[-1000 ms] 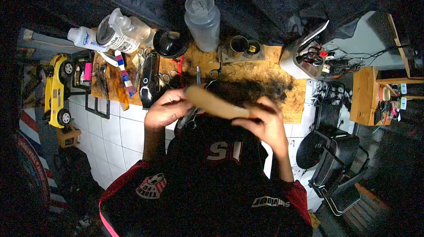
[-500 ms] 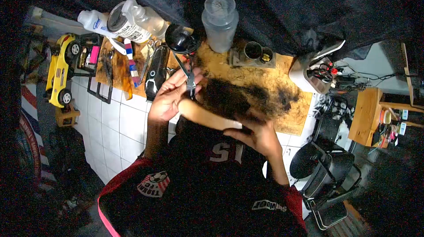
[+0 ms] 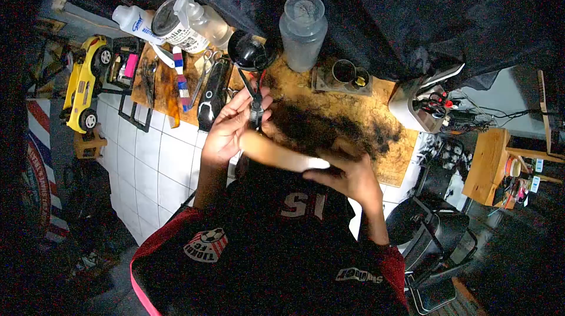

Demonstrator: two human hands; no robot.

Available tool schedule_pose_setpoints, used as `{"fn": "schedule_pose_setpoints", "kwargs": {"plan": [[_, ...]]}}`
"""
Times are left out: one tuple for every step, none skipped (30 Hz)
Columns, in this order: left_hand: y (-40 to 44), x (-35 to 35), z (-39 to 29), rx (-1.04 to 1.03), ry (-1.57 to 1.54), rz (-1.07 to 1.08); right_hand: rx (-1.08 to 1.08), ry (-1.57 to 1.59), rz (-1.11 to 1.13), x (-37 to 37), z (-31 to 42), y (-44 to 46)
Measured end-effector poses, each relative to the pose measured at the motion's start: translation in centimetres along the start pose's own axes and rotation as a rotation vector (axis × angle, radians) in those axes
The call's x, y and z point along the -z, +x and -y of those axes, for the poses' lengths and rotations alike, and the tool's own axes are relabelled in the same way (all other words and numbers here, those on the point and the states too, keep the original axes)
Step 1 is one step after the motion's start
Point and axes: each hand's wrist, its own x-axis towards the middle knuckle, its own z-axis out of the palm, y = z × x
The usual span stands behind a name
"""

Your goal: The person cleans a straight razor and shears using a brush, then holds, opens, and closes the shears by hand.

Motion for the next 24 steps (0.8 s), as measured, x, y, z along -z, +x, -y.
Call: {"fn": "schedule_pose_setpoints", "kwargs": {"plan": [[-0.1,0.1,0.0,0.011,-0.029,-0.003,0.062,0.045,0.042,0.4,-0.3,-0.1],[0.0,0.3,0.1,0.018,-0.047,0.006,0.047,0.093,0.1,0.8,0.1,-0.1],[0.0,0.4,0.1,0.026,-0.063,0.013,0.043,0.096,0.101,0.8,0.0,-0.1],[0.0,0.3,-0.1,0.055,-0.053,0.006,0.022,0.068,0.051,0.9,-0.2,-0.3],[0.1,0.0,-0.3,0.085,-0.043,0.002,-0.001,0.037,-0.002,1.0,-0.3,-0.4],[0.1,-0.1,-0.4,0.104,-0.063,0.042,-0.132,-0.025,-0.013,1.1,-0.4,-0.4],[0.0,0.5,0.0,0.151,-0.06,0.019,-0.134,-0.021,-0.114,1.1,-0.1,0.3],[0.0,0.4,0.0,0.174,-0.062,0.051,-0.208,-0.043,-0.177,0.9,0.1,0.7],[-0.1,0.1,-0.1,0.196,-0.063,0.083,-0.282,-0.065,-0.241,0.8,0.1,0.9],[-0.1,-0.1,-0.1,0.199,-0.063,0.083,-0.296,-0.058,-0.276,0.6,0.0,1.2],[-0.1,-0.2,0.0,0.202,-0.078,0.093,-0.299,-0.058,-0.276,0.4,-0.1,1.1],[0.0,-0.3,0.0,0.204,-0.094,0.103,-0.241,-0.046,-0.258,0.3,-0.2,1.0],[-0.1,0.4,0.2,0.204,-0.094,0.104,-0.182,-0.035,-0.239,0.3,0.0,1.1],[-0.3,1.6,0.5,0.191,-0.095,0.053,-0.242,-0.024,-0.148,0.8,0.6,1.1],[-0.2,1.5,0.4,0.178,-0.095,0.002,-0.243,-0.024,-0.146,0.8,0.5,0.7],[0.1,0.8,0.0,0.14,-0.027,0.067,-0.139,-0.027,-0.087,1.0,0.1,0.2],[0.2,0.6,-0.1,0.141,-0.029,0.068,-0.034,-0.031,-0.028,1.1,0.0,-0.1],[0.2,0.4,-0.1,0.137,0.015,0.021,-0.077,0.06,-0.024,0.8,0.7,-0.2],[0.3,0.4,-0.1,0.134,0.061,-0.023,-0.046,0.029,0.025,1.1,1.2,-0.1],[0.3,0.4,0.0,0.137,0.024,-0.009,-0.011,0.049,0.047,1.4,1.2,-0.1],[0.4,0.4,0.1,0.137,0.022,-0.008,0.024,0.07,0.071,1.6,1.1,-0.1],[0.3,0.4,0.0,0.149,-0.012,0.012,0.024,0.071,0.074,1.6,1.1,0.0],[0.3,0.4,0.0,0.16,-0.045,0.032,-0.029,0.027,0.02,1.6,1.0,0.2],[0.3,0.9,0.1,0.159,-0.108,0.113,-0.081,-0.018,-0.036,1.6,1.0,0.3]]}}
